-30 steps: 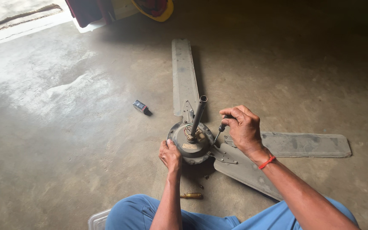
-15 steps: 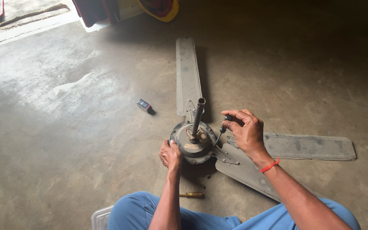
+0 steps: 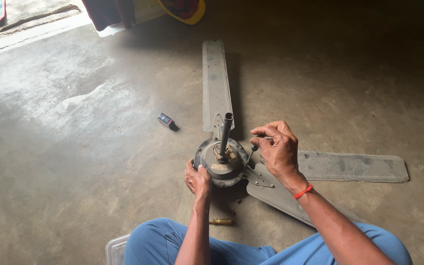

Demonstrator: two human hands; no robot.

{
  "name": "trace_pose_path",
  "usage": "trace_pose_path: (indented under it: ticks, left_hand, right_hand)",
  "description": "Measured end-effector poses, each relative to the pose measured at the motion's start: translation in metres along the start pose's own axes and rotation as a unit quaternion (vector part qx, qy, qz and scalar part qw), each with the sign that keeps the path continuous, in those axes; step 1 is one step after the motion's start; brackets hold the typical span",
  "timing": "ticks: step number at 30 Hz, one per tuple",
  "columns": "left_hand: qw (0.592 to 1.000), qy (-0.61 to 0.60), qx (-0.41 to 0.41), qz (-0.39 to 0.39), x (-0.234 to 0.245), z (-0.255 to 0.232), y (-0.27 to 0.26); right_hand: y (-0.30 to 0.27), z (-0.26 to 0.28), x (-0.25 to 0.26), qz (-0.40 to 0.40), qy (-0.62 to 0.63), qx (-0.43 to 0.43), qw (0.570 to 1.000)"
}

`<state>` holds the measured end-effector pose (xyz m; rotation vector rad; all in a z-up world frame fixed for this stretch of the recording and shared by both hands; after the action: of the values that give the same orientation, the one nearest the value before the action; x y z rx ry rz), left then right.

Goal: The person sits on the floor and uses a screwdriver to remove screws from the central hub of a ceiling fan. They detach each blade one by one and set them aside, leaving the fan hub and mounting rod exposed.

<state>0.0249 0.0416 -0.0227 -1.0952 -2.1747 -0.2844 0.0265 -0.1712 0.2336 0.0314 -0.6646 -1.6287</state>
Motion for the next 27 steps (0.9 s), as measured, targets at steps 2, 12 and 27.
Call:
trace_pose_path:
  ticks: [2,12,27]
  left_hand:
    - [1.0,-0.001,-0.005,0.001,0.0,0.001,-0.002]
    - [0.999,-0.023,0.047,-0.002,0.011,-0.015,-0.018]
    - [0.997,-0.041,0.064,0.0,0.031,-0.027,-0.039]
  right_hand:
    - [0.0,-0.003,0.002,-0.006,-0.055,-0.017,0.998]
    - [-0.002,-0.005,0.005,0.022,0.031,-0.13,0.991]
    - [-0.003,-0.011,-0.004,0.015,0.011,-0.146,0.989]
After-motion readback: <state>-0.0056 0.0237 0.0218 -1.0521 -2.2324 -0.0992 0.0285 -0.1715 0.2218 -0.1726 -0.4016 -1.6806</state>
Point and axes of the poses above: each hand's wrist, its own y-axis towards the middle knuckle, its own x-axis out of the back of the hand, z = x × y, the point moved 3 cm from there along y, towards the middle knuckle, and after that the axes turned 11 degrees about y, right-handed, at the moved point
